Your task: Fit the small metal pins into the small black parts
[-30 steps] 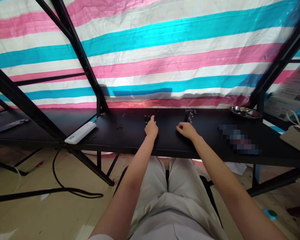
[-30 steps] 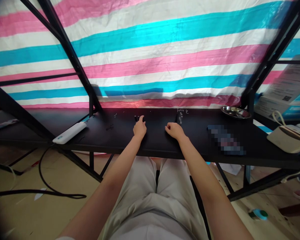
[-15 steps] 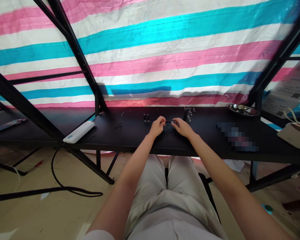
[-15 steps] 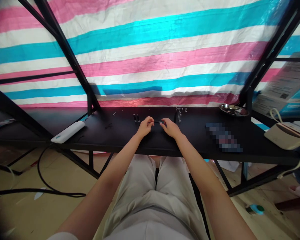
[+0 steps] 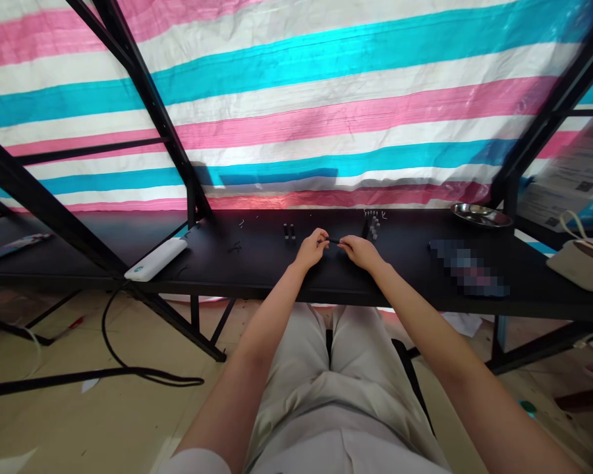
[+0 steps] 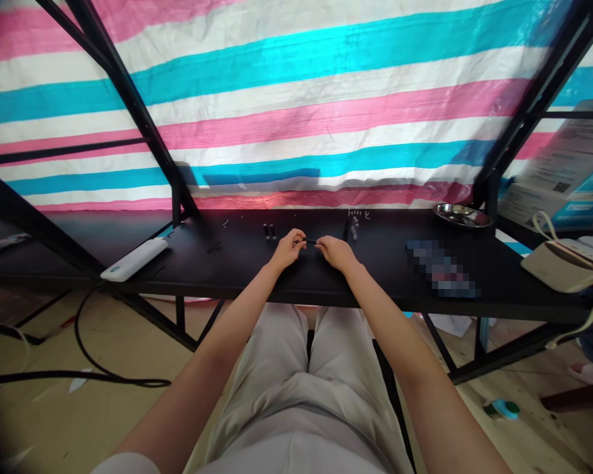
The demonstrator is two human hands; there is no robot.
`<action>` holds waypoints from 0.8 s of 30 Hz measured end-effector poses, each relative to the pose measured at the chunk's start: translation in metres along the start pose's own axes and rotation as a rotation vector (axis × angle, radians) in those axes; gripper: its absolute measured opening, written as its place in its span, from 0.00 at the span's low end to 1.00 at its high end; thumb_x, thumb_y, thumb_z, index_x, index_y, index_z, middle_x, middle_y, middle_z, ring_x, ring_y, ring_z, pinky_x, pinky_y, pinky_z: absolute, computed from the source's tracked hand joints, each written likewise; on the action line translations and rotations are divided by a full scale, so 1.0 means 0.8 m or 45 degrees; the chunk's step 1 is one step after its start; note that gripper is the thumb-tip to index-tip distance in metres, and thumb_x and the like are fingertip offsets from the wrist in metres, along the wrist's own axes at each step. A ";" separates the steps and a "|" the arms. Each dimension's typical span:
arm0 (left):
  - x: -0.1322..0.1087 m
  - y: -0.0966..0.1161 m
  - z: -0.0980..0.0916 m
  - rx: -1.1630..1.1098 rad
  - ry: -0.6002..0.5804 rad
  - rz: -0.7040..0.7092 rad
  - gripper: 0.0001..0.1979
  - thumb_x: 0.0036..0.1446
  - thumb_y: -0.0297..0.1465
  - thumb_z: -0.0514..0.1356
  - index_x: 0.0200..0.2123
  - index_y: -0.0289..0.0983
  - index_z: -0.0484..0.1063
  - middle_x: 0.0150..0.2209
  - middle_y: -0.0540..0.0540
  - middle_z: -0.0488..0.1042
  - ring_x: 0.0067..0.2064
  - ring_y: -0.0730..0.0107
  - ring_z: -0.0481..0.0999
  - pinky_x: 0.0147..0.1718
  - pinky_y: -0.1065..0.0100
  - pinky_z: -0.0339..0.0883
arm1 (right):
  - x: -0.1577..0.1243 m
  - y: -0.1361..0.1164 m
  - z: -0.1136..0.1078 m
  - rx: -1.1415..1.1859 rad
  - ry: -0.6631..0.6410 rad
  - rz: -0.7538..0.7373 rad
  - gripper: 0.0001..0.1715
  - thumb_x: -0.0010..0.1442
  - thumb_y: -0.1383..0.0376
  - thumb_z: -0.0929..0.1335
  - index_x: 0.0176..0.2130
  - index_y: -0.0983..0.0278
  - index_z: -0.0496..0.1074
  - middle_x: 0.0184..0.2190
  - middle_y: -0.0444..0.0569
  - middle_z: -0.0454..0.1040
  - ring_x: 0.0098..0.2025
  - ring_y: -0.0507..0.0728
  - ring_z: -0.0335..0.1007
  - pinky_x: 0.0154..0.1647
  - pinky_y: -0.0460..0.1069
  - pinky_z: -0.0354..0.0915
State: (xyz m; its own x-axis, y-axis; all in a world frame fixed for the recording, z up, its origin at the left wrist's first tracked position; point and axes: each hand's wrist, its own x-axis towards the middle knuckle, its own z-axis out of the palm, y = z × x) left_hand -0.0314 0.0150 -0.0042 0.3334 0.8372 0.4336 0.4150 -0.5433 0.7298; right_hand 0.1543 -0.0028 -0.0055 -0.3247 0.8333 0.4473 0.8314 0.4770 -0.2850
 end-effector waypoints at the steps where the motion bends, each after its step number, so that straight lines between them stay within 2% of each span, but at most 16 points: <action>1: 0.000 0.000 -0.001 0.002 -0.002 0.003 0.06 0.56 0.27 0.53 0.39 0.38 0.63 0.28 0.54 0.71 0.26 0.79 0.69 0.34 0.74 0.64 | 0.000 0.000 0.000 -0.012 -0.002 0.000 0.15 0.63 0.61 0.60 0.40 0.62 0.72 0.40 0.51 0.74 0.41 0.55 0.69 0.39 0.46 0.60; 5: 0.000 0.001 -0.002 0.022 0.003 -0.004 0.05 0.57 0.28 0.53 0.39 0.38 0.64 0.26 0.54 0.71 0.26 0.78 0.69 0.34 0.73 0.63 | 0.001 0.001 0.001 -0.035 -0.007 -0.001 0.16 0.64 0.60 0.59 0.41 0.62 0.73 0.40 0.51 0.74 0.41 0.55 0.69 0.40 0.46 0.61; 12: 0.000 -0.001 -0.002 0.017 0.011 0.101 0.04 0.59 0.30 0.51 0.38 0.38 0.63 0.24 0.54 0.69 0.27 0.76 0.68 0.34 0.73 0.62 | 0.002 0.003 0.002 -0.060 0.002 -0.020 0.16 0.64 0.61 0.59 0.40 0.63 0.73 0.38 0.52 0.75 0.40 0.55 0.70 0.39 0.46 0.61; 18: -0.001 0.005 -0.004 0.132 0.023 0.071 0.04 0.61 0.31 0.49 0.34 0.38 0.61 0.24 0.53 0.67 0.27 0.75 0.66 0.32 0.72 0.60 | 0.003 0.005 0.008 -0.058 0.055 -0.092 0.17 0.64 0.60 0.59 0.39 0.63 0.73 0.38 0.52 0.75 0.39 0.55 0.70 0.38 0.46 0.61; 24: -0.004 0.015 -0.006 0.298 0.088 0.025 0.09 0.63 0.33 0.46 0.32 0.38 0.61 0.24 0.52 0.67 0.26 0.73 0.68 0.31 0.72 0.59 | 0.004 0.002 0.010 -0.057 0.064 -0.111 0.17 0.65 0.59 0.58 0.39 0.63 0.73 0.37 0.52 0.75 0.39 0.55 0.70 0.38 0.47 0.62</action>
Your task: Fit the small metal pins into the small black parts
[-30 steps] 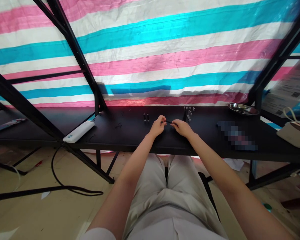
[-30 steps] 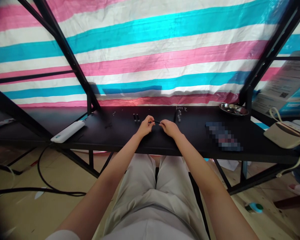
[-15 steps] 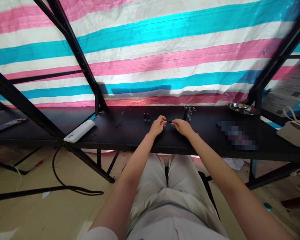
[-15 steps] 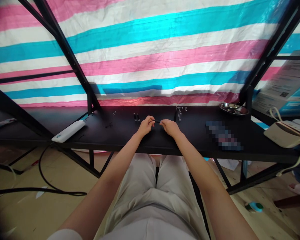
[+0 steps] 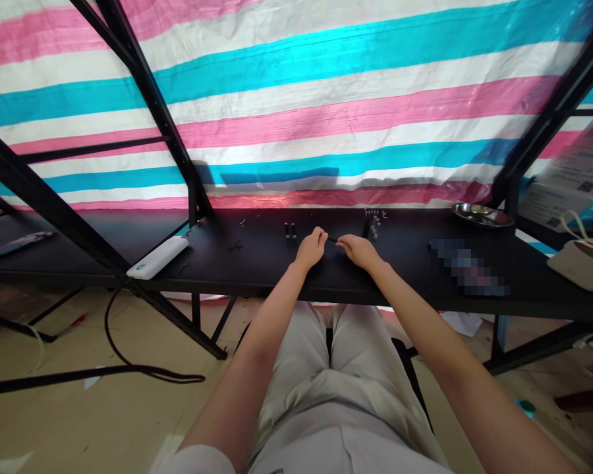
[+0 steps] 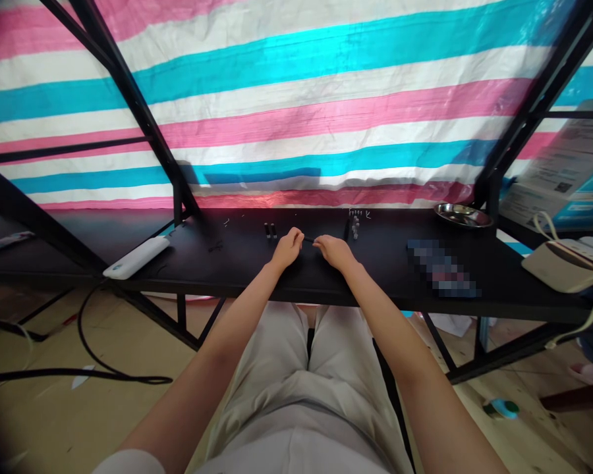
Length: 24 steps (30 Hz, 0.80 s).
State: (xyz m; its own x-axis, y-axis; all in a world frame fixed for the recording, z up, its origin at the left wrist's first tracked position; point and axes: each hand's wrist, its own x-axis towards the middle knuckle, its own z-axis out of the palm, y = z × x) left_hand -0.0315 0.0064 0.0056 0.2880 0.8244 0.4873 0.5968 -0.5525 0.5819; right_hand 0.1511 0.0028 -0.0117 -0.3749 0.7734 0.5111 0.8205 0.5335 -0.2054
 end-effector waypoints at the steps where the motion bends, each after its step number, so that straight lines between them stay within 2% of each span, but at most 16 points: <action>1: 0.000 0.002 0.000 0.039 0.007 0.001 0.10 0.64 0.34 0.45 0.32 0.38 0.61 0.24 0.51 0.67 0.26 0.72 0.68 0.31 0.72 0.59 | 0.000 0.000 0.000 -0.001 0.002 -0.001 0.17 0.65 0.59 0.58 0.39 0.63 0.73 0.37 0.52 0.75 0.39 0.55 0.70 0.38 0.46 0.62; 10: -0.003 0.011 -0.002 0.418 0.120 -0.010 0.17 0.64 0.37 0.43 0.29 0.37 0.65 0.23 0.46 0.71 0.27 0.66 0.72 0.27 0.70 0.54 | 0.000 -0.008 -0.003 0.005 0.006 -0.004 0.16 0.65 0.60 0.58 0.39 0.63 0.72 0.37 0.51 0.75 0.37 0.55 0.71 0.37 0.46 0.61; 24: -0.003 0.004 0.000 0.407 0.325 0.048 0.20 0.64 0.38 0.45 0.24 0.37 0.66 0.19 0.48 0.68 0.22 0.72 0.68 0.25 0.71 0.50 | -0.001 -0.008 -0.007 0.140 0.041 0.025 0.16 0.63 0.56 0.61 0.42 0.59 0.73 0.38 0.47 0.77 0.39 0.56 0.73 0.38 0.47 0.63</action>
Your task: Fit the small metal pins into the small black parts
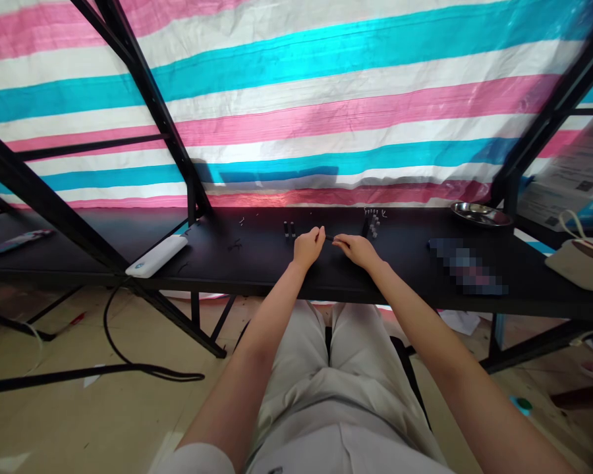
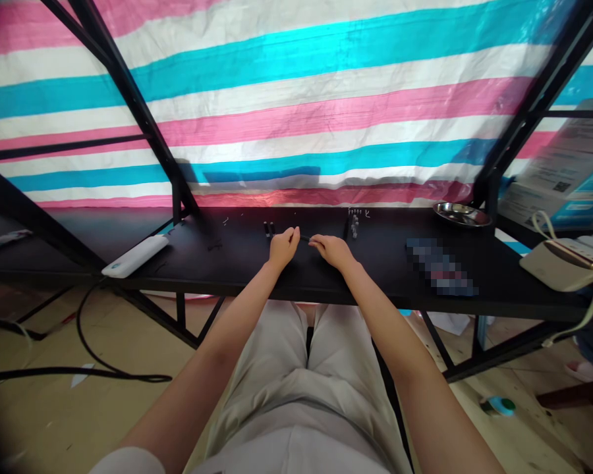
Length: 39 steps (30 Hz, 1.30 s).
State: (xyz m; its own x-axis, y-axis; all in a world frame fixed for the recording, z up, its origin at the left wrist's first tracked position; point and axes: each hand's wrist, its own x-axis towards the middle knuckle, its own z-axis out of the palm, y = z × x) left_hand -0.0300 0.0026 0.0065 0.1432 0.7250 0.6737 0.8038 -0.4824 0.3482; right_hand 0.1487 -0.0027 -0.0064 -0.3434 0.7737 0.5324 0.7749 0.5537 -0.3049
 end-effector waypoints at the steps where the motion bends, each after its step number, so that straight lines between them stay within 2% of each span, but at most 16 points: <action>1: 0.000 -0.001 0.000 -0.011 0.022 -0.005 0.21 0.64 0.39 0.44 0.23 0.37 0.65 0.19 0.48 0.68 0.22 0.73 0.67 0.25 0.71 0.50 | 0.000 0.001 0.000 -0.006 -0.003 0.009 0.16 0.63 0.56 0.61 0.42 0.59 0.73 0.37 0.47 0.77 0.38 0.56 0.73 0.37 0.47 0.63; 7: 0.000 -0.004 0.002 -0.059 0.048 -0.035 0.19 0.64 0.39 0.44 0.25 0.37 0.64 0.19 0.49 0.66 0.22 0.73 0.66 0.25 0.71 0.49 | -0.003 0.003 -0.002 -0.014 0.000 0.077 0.15 0.62 0.56 0.61 0.41 0.60 0.73 0.33 0.47 0.77 0.33 0.55 0.72 0.33 0.46 0.62; 12: 0.001 -0.004 0.004 -0.097 -0.009 -0.067 0.18 0.64 0.39 0.45 0.26 0.38 0.65 0.20 0.49 0.67 0.23 0.71 0.68 0.26 0.71 0.51 | -0.003 0.002 0.000 0.016 0.056 0.031 0.20 0.62 0.56 0.61 0.49 0.61 0.70 0.40 0.49 0.75 0.36 0.54 0.71 0.37 0.46 0.63; 15: 0.001 -0.002 0.001 -0.117 -0.055 -0.095 0.18 0.63 0.40 0.45 0.27 0.38 0.65 0.21 0.49 0.67 0.25 0.70 0.69 0.27 0.71 0.54 | -0.002 0.003 0.000 -0.068 0.001 0.025 0.19 0.63 0.56 0.60 0.47 0.60 0.72 0.39 0.49 0.75 0.35 0.53 0.70 0.35 0.46 0.62; 19: 0.001 -0.001 -0.003 -0.164 -0.074 -0.161 0.16 0.64 0.40 0.45 0.33 0.38 0.65 0.25 0.48 0.70 0.28 0.69 0.71 0.29 0.71 0.57 | -0.002 0.005 -0.002 -0.225 -0.060 0.139 0.17 0.62 0.58 0.61 0.42 0.61 0.74 0.36 0.49 0.74 0.33 0.53 0.69 0.30 0.46 0.60; 22: 0.002 -0.004 -0.001 -0.240 -0.151 -0.153 0.10 0.63 0.37 0.48 0.40 0.38 0.64 0.29 0.48 0.72 0.30 0.70 0.72 0.31 0.71 0.60 | -0.003 0.006 -0.004 -0.233 0.049 0.186 0.17 0.62 0.58 0.60 0.42 0.62 0.74 0.36 0.50 0.73 0.32 0.53 0.68 0.30 0.46 0.60; 25: 0.001 -0.006 0.002 -0.322 -0.298 -0.048 0.08 0.60 0.30 0.50 0.43 0.40 0.64 0.32 0.49 0.73 0.33 0.71 0.73 0.35 0.71 0.62 | -0.003 0.006 -0.004 -0.167 0.144 0.118 0.19 0.64 0.57 0.59 0.46 0.61 0.72 0.37 0.50 0.73 0.33 0.53 0.68 0.31 0.45 0.60; 32: -0.001 0.003 -0.003 -0.335 -0.499 0.151 0.10 0.59 0.29 0.50 0.43 0.42 0.66 0.37 0.49 0.74 0.37 0.69 0.73 0.38 0.70 0.64 | -0.002 0.003 0.000 -0.189 -0.065 -0.007 0.16 0.62 0.62 0.60 0.46 0.60 0.72 0.35 0.48 0.73 0.35 0.53 0.68 0.33 0.45 0.59; 36: -0.003 0.008 -0.007 -0.303 -0.546 0.136 0.11 0.58 0.29 0.52 0.44 0.42 0.66 0.40 0.49 0.74 0.37 0.69 0.73 0.38 0.69 0.64 | -0.001 -0.002 -0.002 -0.185 -0.135 0.005 0.14 0.61 0.64 0.61 0.42 0.61 0.73 0.35 0.48 0.74 0.34 0.53 0.69 0.33 0.45 0.59; 39: -0.004 0.010 -0.006 -0.327 -0.523 0.117 0.13 0.57 0.31 0.54 0.47 0.42 0.65 0.40 0.49 0.74 0.33 0.71 0.73 0.36 0.70 0.64 | -0.001 -0.001 -0.006 -0.174 -0.122 0.081 0.11 0.59 0.62 0.63 0.37 0.62 0.73 0.33 0.48 0.75 0.33 0.54 0.69 0.32 0.46 0.59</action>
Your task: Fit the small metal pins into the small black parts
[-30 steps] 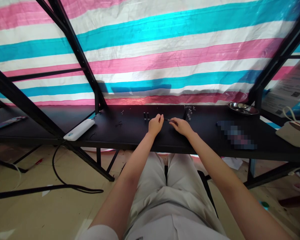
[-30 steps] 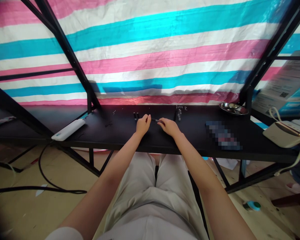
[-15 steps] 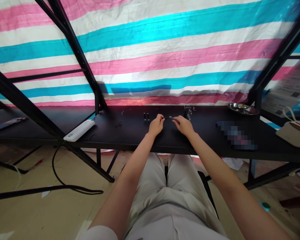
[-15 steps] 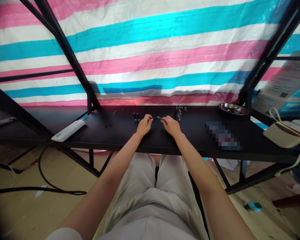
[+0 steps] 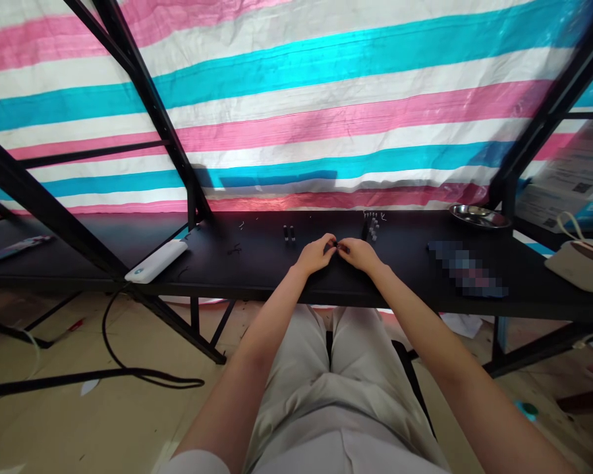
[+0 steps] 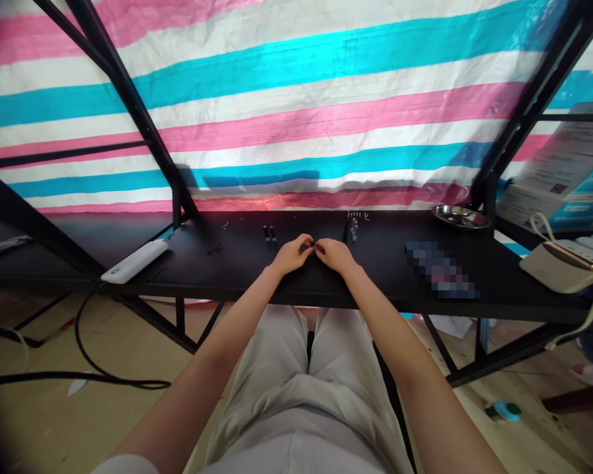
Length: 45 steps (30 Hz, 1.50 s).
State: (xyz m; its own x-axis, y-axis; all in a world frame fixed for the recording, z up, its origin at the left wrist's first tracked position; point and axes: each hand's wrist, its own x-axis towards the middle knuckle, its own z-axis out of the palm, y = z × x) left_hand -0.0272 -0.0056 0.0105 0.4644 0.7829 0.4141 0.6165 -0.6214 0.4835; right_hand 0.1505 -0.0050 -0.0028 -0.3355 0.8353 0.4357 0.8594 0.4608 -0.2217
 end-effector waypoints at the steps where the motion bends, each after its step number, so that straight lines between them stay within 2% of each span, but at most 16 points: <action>1: 0.000 0.000 0.001 -0.009 0.020 0.001 0.13 0.56 0.31 0.54 0.47 0.41 0.64 0.39 0.49 0.74 0.32 0.72 0.72 0.35 0.70 0.63 | 0.000 0.002 -0.001 0.010 0.015 0.042 0.10 0.58 0.62 0.64 0.37 0.62 0.73 0.32 0.48 0.75 0.33 0.54 0.69 0.31 0.46 0.59; 4: 0.000 -0.003 0.002 -0.009 0.079 -0.018 0.12 0.57 0.31 0.54 0.45 0.40 0.65 0.37 0.49 0.74 0.30 0.74 0.71 0.33 0.71 0.62 | -0.001 0.014 -0.005 0.049 0.077 0.241 0.10 0.56 0.60 0.65 0.34 0.63 0.72 0.29 0.48 0.75 0.31 0.54 0.69 0.30 0.46 0.59; 9: 0.001 -0.009 0.004 0.001 0.118 -0.038 0.10 0.56 0.31 0.54 0.42 0.39 0.66 0.34 0.50 0.73 0.28 0.75 0.69 0.31 0.72 0.62 | -0.006 0.045 -0.011 0.017 0.146 0.685 0.10 0.51 0.59 0.66 0.30 0.62 0.73 0.28 0.49 0.75 0.32 0.56 0.70 0.32 0.47 0.61; 12: 0.001 -0.011 0.005 0.000 0.110 -0.045 0.09 0.56 0.31 0.54 0.41 0.39 0.67 0.33 0.50 0.73 0.28 0.74 0.69 0.31 0.72 0.61 | -0.007 0.058 -0.011 0.000 0.166 0.813 0.11 0.51 0.58 0.66 0.30 0.62 0.74 0.29 0.51 0.75 0.34 0.57 0.71 0.34 0.48 0.62; 18: 0.001 -0.009 0.003 -0.002 0.093 -0.062 0.08 0.55 0.30 0.54 0.40 0.39 0.67 0.32 0.50 0.74 0.28 0.74 0.70 0.30 0.71 0.61 | -0.005 0.065 -0.006 -0.010 0.157 0.845 0.13 0.53 0.59 0.65 0.32 0.63 0.75 0.32 0.54 0.76 0.36 0.60 0.72 0.36 0.51 0.64; 33: 0.003 -0.016 0.007 -0.009 0.108 -0.048 0.08 0.55 0.31 0.54 0.39 0.39 0.67 0.30 0.51 0.73 0.28 0.74 0.69 0.29 0.71 0.60 | -0.004 0.063 -0.008 -0.020 0.121 0.860 0.12 0.54 0.58 0.66 0.34 0.63 0.75 0.32 0.54 0.75 0.37 0.59 0.71 0.37 0.51 0.63; 41: 0.002 -0.015 0.005 -0.011 0.103 -0.066 0.08 0.54 0.31 0.55 0.39 0.39 0.68 0.32 0.50 0.74 0.28 0.74 0.70 0.30 0.71 0.61 | -0.012 0.073 -0.015 0.068 0.125 0.983 0.09 0.54 0.65 0.67 0.35 0.66 0.75 0.35 0.57 0.76 0.38 0.60 0.72 0.38 0.50 0.63; 45: 0.003 -0.020 0.008 -0.035 0.125 -0.032 0.07 0.54 0.31 0.54 0.38 0.39 0.67 0.30 0.51 0.73 0.28 0.75 0.69 0.29 0.72 0.60 | -0.013 0.071 -0.016 0.071 0.142 1.012 0.12 0.54 0.61 0.67 0.35 0.66 0.76 0.34 0.57 0.76 0.38 0.60 0.72 0.38 0.50 0.64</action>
State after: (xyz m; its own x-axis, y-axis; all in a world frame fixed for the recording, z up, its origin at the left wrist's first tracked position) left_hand -0.0322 0.0064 -0.0013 0.3835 0.7924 0.4744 0.6089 -0.6031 0.5153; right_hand 0.2081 0.0089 -0.0086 0.4118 0.8860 0.2132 0.8031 -0.2423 -0.5443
